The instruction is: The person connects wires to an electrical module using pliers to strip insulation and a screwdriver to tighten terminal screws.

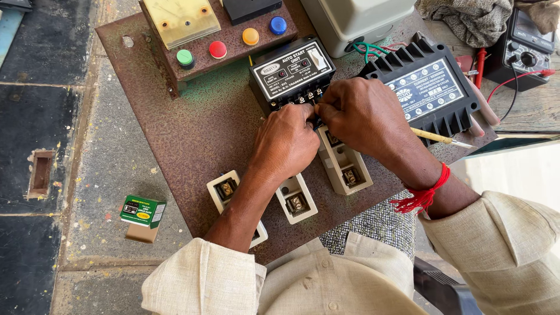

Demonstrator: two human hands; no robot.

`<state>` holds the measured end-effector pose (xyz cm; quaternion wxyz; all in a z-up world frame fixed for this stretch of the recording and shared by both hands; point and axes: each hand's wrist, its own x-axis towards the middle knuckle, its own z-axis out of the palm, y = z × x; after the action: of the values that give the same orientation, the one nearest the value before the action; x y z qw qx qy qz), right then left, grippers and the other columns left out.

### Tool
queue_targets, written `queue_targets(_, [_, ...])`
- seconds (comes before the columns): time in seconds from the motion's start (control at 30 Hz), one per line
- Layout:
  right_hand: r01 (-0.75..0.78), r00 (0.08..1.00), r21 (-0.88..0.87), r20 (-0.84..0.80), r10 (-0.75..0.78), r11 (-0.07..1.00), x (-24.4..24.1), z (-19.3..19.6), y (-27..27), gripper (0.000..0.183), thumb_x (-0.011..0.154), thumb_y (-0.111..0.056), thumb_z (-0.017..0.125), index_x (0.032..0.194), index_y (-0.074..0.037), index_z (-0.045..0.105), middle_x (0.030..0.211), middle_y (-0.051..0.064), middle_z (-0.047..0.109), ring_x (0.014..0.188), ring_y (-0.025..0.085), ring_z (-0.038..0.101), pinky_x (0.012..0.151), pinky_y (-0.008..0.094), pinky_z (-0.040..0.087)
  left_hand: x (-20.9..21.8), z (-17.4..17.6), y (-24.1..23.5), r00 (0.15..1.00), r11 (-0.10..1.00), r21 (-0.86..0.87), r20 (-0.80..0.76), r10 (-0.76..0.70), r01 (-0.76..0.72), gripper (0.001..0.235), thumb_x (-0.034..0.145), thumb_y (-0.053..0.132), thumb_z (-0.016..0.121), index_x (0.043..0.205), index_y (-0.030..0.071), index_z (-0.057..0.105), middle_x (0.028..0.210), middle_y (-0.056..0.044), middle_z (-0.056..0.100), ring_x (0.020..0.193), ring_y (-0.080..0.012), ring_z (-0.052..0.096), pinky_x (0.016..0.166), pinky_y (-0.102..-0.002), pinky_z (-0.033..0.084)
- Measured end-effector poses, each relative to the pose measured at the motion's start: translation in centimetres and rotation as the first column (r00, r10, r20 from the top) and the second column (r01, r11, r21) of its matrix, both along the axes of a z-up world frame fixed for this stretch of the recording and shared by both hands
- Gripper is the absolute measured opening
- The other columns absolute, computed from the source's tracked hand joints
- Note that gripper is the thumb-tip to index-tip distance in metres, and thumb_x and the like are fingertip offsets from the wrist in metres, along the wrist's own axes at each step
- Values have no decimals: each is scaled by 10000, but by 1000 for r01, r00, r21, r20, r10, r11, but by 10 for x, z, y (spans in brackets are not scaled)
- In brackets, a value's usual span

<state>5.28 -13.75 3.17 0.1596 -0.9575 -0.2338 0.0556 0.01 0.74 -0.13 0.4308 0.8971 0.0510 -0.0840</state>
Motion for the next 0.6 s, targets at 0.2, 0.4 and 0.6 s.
queue_targets(0.2, [19,1000,18,-22,-19,1000,1,1,2,201,867,-269,717,846,-83,790,652,133,704,551,298,684,551,446,531,1,1,1,1000,1000,-8,-4,2,-2,396,820,89,559,1179,95,725,992,-224,746,943,-379,735,904,-512,536])
queue_targets(0.4, [17,1000,16,-10,-17,1000,3,-2,2,216,864,-281,719,834,-78,785,644,141,693,556,307,681,571,447,534,2,1,1,1000,1000,-7,-1,13,-13,322,850,118,569,1112,77,752,1029,-220,744,985,-389,721,921,-515,527])
queue_targets(0.6, [36,999,-4,-37,-36,999,5,-1,3,243,861,-307,729,837,-71,782,626,164,675,562,330,670,577,462,527,3,-1,0,1000,1000,-17,-21,20,-20,352,829,109,576,1144,75,729,1026,-210,749,967,-369,734,919,-500,532])
